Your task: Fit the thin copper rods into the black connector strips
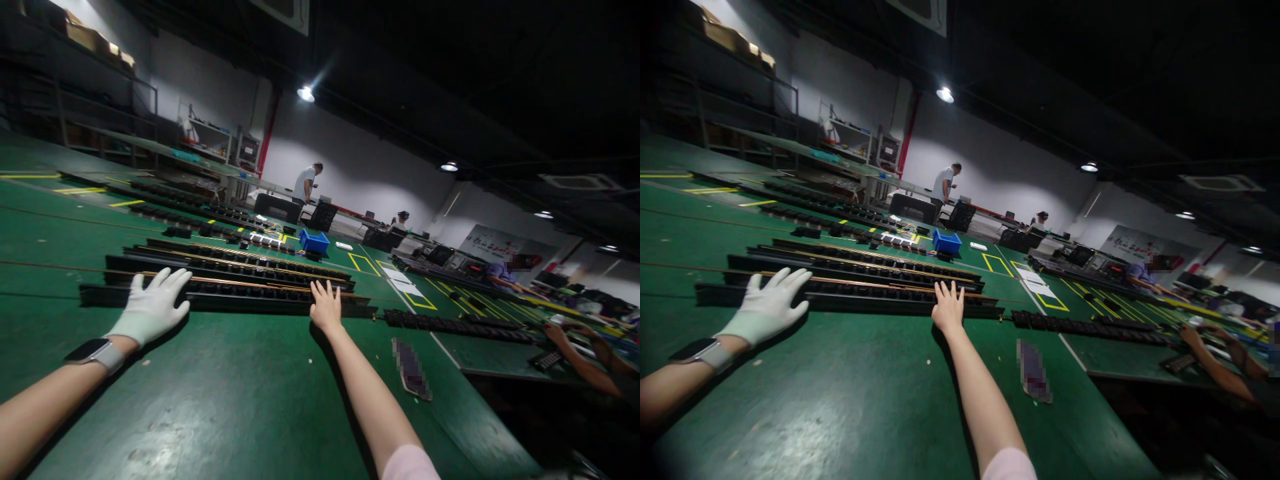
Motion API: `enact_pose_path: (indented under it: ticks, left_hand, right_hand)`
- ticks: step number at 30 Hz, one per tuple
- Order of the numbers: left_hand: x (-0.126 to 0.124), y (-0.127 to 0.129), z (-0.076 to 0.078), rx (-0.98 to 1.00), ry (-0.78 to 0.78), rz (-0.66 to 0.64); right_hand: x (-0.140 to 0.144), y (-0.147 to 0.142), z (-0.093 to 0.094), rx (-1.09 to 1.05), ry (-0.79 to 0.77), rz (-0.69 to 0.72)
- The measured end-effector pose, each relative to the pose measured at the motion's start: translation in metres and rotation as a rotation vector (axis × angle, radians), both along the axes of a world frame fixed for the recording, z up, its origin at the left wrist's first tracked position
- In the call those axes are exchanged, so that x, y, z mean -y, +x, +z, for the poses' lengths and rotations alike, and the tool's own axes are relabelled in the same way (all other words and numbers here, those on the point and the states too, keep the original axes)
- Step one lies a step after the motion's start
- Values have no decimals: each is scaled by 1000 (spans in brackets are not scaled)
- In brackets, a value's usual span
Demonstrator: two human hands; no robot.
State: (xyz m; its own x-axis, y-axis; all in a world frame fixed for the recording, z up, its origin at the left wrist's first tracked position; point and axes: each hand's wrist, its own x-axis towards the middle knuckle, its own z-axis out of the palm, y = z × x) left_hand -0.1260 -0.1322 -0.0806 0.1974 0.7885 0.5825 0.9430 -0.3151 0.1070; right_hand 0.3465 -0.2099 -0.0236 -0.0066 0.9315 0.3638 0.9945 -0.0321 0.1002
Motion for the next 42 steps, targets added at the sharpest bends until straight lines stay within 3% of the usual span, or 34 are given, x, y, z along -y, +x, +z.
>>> enact_pose_path:
  ticks: [6, 15, 24, 33, 42]
  left_hand:
    - [7, 2, 5, 31, -24, -17]
    - [14, 5, 7, -5, 12, -28]
    - [17, 5, 10, 14, 10, -38]
    - [16, 5, 8, 28, 6, -41]
    - [17, 5, 10, 101, -15, -58]
  right_hand:
    - [-6, -27, -2, 14, -42, 61]
    - [-6, -27, -6, -15, -28, 63]
    - [-15, -58, -5, 10, -44, 116]
    - [-15, -61, 0, -15, -49, 109]
    - [-16, -107, 0, 7, -36, 163]
